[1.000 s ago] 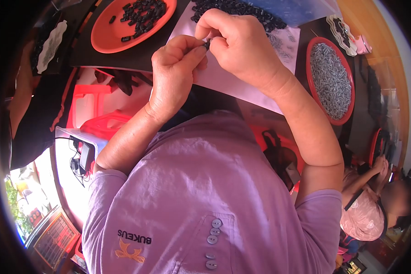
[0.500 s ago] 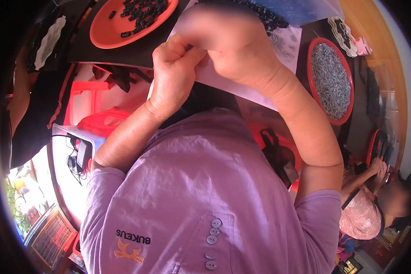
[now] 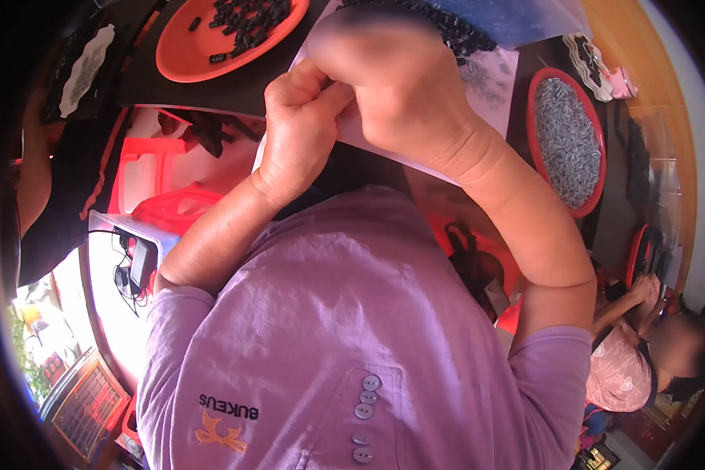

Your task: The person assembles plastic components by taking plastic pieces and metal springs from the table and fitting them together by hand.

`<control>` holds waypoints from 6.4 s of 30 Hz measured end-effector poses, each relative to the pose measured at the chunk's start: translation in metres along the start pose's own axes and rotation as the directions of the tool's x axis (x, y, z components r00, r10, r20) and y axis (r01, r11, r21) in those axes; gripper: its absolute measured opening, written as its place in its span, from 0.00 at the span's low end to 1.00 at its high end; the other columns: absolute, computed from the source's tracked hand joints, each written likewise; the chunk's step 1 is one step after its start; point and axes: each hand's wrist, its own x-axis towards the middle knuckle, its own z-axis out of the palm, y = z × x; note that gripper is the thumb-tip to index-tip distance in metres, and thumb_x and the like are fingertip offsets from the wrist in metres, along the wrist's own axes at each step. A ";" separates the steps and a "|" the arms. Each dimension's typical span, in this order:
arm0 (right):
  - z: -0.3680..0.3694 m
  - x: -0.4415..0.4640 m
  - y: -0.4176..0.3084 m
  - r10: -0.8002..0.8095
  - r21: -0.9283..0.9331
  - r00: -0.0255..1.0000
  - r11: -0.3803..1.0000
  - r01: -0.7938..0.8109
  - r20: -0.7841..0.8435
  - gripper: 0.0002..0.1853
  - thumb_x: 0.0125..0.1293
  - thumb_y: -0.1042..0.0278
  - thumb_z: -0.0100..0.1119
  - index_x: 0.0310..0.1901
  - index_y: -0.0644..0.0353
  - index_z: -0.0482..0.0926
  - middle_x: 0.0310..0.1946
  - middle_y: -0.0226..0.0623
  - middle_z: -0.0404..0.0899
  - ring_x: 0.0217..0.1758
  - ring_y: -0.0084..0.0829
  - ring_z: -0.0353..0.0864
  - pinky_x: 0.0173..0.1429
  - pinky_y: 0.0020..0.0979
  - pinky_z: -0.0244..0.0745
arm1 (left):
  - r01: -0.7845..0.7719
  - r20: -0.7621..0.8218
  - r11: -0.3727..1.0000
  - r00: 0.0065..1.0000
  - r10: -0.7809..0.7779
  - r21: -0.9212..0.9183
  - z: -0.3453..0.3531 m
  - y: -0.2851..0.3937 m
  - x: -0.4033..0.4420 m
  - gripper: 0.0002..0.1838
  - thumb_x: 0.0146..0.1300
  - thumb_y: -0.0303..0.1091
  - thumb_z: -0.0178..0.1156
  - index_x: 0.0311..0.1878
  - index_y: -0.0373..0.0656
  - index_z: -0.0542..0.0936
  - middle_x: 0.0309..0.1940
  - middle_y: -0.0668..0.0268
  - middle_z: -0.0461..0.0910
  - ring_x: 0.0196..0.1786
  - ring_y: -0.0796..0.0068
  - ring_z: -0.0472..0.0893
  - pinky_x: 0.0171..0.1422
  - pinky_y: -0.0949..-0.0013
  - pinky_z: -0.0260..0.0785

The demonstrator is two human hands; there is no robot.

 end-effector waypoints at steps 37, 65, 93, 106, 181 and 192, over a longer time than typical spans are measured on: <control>-0.004 -0.006 0.004 0.316 0.302 0.941 0.891 -0.339 0.122 0.12 0.48 0.86 0.54 0.33 0.59 0.76 0.25 0.36 0.79 0.26 0.39 0.80 0.30 0.36 0.75 | 0.005 0.074 1.000 0.997 -0.008 0.031 -0.003 -0.004 -0.002 0.04 0.66 0.25 0.60 0.38 0.34 0.81 0.26 0.69 0.79 0.26 0.86 0.73 0.29 0.78 0.66; 0.019 -0.022 -0.012 0.430 0.284 0.869 0.889 -0.359 -0.246 0.16 0.46 0.86 0.56 0.37 0.55 0.79 0.24 0.34 0.80 0.26 0.39 0.81 0.32 0.37 0.77 | 0.058 0.075 0.998 0.996 -0.056 -0.021 -0.004 0.001 0.001 0.05 0.67 0.25 0.61 0.40 0.33 0.82 0.26 0.69 0.80 0.28 0.83 0.77 0.32 0.78 0.69; 0.038 -0.035 -0.032 0.103 -0.132 0.894 0.975 -0.177 -0.437 0.14 0.46 0.68 0.64 0.38 0.57 0.78 0.29 0.31 0.77 0.32 0.34 0.76 0.36 0.35 0.69 | 0.176 -0.037 0.946 0.981 -0.193 -0.273 0.010 0.010 -0.011 0.09 0.59 0.17 0.50 0.36 0.30 0.81 0.30 0.64 0.80 0.31 0.79 0.76 0.35 0.74 0.70; -0.019 -0.050 0.010 0.520 0.185 0.799 0.854 -0.486 -0.302 0.17 0.53 0.84 0.57 0.45 0.56 0.81 0.31 0.38 0.84 0.34 0.36 0.85 0.39 0.34 0.79 | -0.010 -0.061 0.989 0.998 0.019 0.149 -0.034 0.048 0.032 0.09 0.68 0.26 0.58 0.41 0.29 0.83 0.31 0.58 0.84 0.32 0.71 0.83 0.36 0.70 0.77; -0.053 -0.070 0.035 0.900 0.825 0.435 0.242 -0.511 0.005 0.04 0.66 0.82 0.60 0.41 0.67 0.82 0.31 0.31 0.83 0.33 0.18 0.80 0.40 0.21 0.77 | -0.731 0.701 0.012 0.658 0.276 0.682 0.045 0.007 0.090 0.10 0.52 0.36 0.72 0.31 0.41 0.82 0.34 0.62 0.78 0.45 0.56 0.76 0.47 0.55 0.72; -0.051 -0.078 0.036 0.898 0.861 0.436 0.173 -0.478 0.062 0.03 0.67 0.81 0.59 0.41 0.68 0.81 0.29 0.33 0.81 0.31 0.20 0.78 0.38 0.22 0.75 | -0.714 0.677 -0.047 0.639 0.366 0.699 0.031 -0.011 0.093 0.06 0.58 0.33 0.66 0.33 0.41 0.81 0.33 0.62 0.78 0.43 0.54 0.76 0.47 0.54 0.72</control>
